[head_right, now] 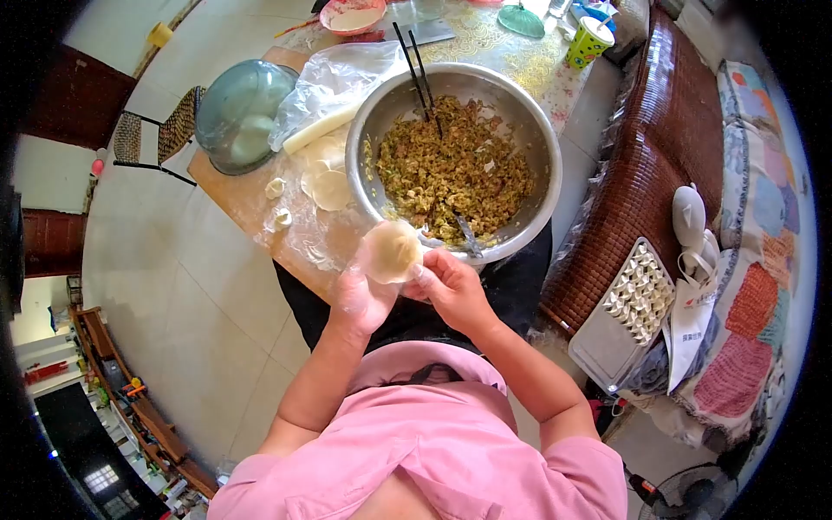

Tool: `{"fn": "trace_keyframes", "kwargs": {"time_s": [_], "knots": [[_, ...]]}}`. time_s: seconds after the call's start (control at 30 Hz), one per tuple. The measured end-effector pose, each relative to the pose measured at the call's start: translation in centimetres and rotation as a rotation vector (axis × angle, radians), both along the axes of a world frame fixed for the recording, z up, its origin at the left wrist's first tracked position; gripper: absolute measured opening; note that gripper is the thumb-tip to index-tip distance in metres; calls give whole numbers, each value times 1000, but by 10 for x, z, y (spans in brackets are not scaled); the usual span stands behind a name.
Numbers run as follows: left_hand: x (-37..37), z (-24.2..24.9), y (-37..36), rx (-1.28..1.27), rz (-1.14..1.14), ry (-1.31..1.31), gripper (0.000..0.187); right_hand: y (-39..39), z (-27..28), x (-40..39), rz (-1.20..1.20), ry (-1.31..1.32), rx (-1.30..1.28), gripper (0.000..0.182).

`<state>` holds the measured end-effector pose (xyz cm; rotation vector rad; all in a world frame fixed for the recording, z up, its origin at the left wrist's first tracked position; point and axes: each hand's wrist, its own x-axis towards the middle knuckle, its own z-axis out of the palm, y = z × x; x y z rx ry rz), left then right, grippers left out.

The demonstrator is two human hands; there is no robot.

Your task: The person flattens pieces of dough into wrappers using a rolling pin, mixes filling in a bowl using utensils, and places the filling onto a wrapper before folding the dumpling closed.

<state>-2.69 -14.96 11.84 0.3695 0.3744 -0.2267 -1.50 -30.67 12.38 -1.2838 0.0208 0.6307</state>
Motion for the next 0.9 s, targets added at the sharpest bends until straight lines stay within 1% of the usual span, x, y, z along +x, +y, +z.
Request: {"fn": "trace_keyframes", "kwargs": {"time_s": [0.03, 0.07, 0.1, 0.17, 0.2, 0.27, 0.3, 0.37, 0.4, 0.47, 0.5, 0.57, 0.6, 0.67, 0.7, 0.77, 0.8, 0.87, 0.9], "knots": [[0, 0, -1, 64, 9, -36, 44, 1, 2, 0, -69, -57, -16, 16], [1, 0, -3, 128, 17, -73, 45, 4, 6, 1, -108, -90, 0, 11], [0, 1, -5, 129, 15, -72, 45, 5, 6, 2, -110, -89, 0, 11], [-3, 3, -9, 290, 44, -109, 41, 6, 6, 5, 10, -278, -121, 7], [-3, 3, -11, 290, 43, -110, 41, 9, 7, 5, 9, -278, -121, 7], [-4, 3, -12, 385, 44, -134, 38, 17, 11, 5, -30, -349, -137, 9], [-4, 3, -13, 385, 48, -132, 38, 19, 10, 5, -27, -349, -136, 9], [-7, 4, -15, 527, 56, -76, 34, 21, 7, 4, -63, -283, -35, 8], [-8, 3, -14, 526, 56, -74, 34, 21, 6, 4, -62, -281, -37, 8], [-10, 1, -10, 700, -48, -40, 31, 19, 4, 5, -17, -263, 44, 8], [-10, -2, -10, 699, -49, -40, 31, 19, 6, 5, -18, -263, 43, 8], [-9, -6, -10, 854, -7, -141, 31, 19, 11, 5, -35, -103, 107, 15], [-9, -7, -9, 854, -7, -141, 31, 19, 10, 5, -35, -103, 107, 15], [-9, -9, -6, 771, -37, -139, 32, 21, 4, 6, -51, -229, 71, 21], [-8, -9, -6, 771, -39, -139, 32, 21, 3, 7, -53, -228, 70, 21], [-8, -10, -5, 634, -9, -164, 33, 19, 1, 7, -42, -279, 18, 22], [-7, -8, -5, 635, -9, -165, 33, 19, 2, 8, -42, -279, 18, 22], [-6, -2, -7, 844, -55, -225, 33, 18, 3, 8, -32, -298, -6, 23], [-6, 1, -8, 845, -55, -225, 33, 19, 4, 8, -31, -298, -5, 23]]}}
